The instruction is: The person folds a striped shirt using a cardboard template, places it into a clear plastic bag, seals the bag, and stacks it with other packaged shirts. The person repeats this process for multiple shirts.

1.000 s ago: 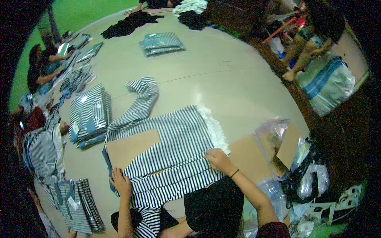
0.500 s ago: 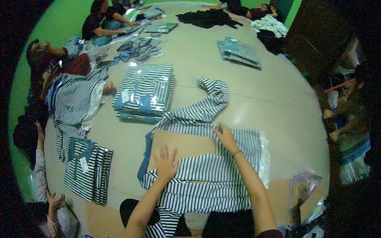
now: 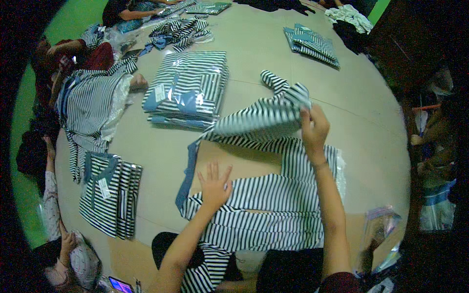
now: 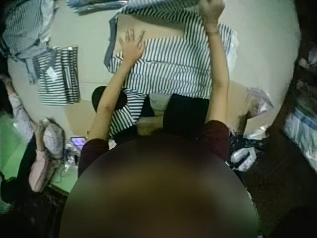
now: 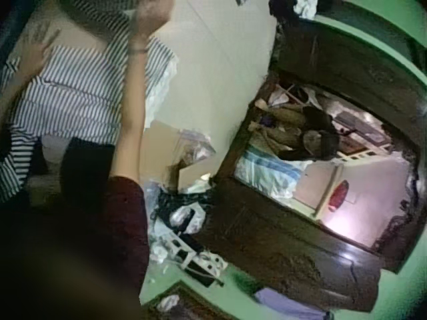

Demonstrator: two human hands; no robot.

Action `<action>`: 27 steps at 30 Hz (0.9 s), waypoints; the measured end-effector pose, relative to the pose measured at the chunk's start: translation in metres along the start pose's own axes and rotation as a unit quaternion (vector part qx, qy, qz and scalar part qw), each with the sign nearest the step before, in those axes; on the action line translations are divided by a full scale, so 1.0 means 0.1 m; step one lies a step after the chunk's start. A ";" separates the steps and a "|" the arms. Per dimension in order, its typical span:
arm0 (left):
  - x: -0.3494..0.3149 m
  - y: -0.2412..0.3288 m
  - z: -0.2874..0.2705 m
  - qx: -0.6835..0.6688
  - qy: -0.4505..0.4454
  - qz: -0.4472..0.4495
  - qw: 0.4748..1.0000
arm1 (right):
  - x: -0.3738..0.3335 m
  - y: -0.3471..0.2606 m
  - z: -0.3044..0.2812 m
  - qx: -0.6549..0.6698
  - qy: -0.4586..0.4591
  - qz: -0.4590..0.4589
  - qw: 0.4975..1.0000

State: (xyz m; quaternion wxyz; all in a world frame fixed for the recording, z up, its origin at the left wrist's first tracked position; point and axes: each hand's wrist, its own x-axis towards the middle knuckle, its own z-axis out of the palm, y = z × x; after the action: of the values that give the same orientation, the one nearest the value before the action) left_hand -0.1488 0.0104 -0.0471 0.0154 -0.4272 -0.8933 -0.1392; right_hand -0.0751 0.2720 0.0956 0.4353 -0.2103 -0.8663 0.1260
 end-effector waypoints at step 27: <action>0.62 -0.92 -0.49 -0.093 -0.177 0.179 0.963 | -1.70 1.41 -1.28 -0.195 -0.346 -0.178 0.900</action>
State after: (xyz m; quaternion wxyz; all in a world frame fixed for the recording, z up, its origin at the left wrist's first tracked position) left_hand -0.2629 -0.0101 -0.0129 -0.1581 -0.5971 -0.7741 -0.1388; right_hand 0.1548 0.3200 -0.0046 0.0736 -0.0762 -0.9926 -0.0599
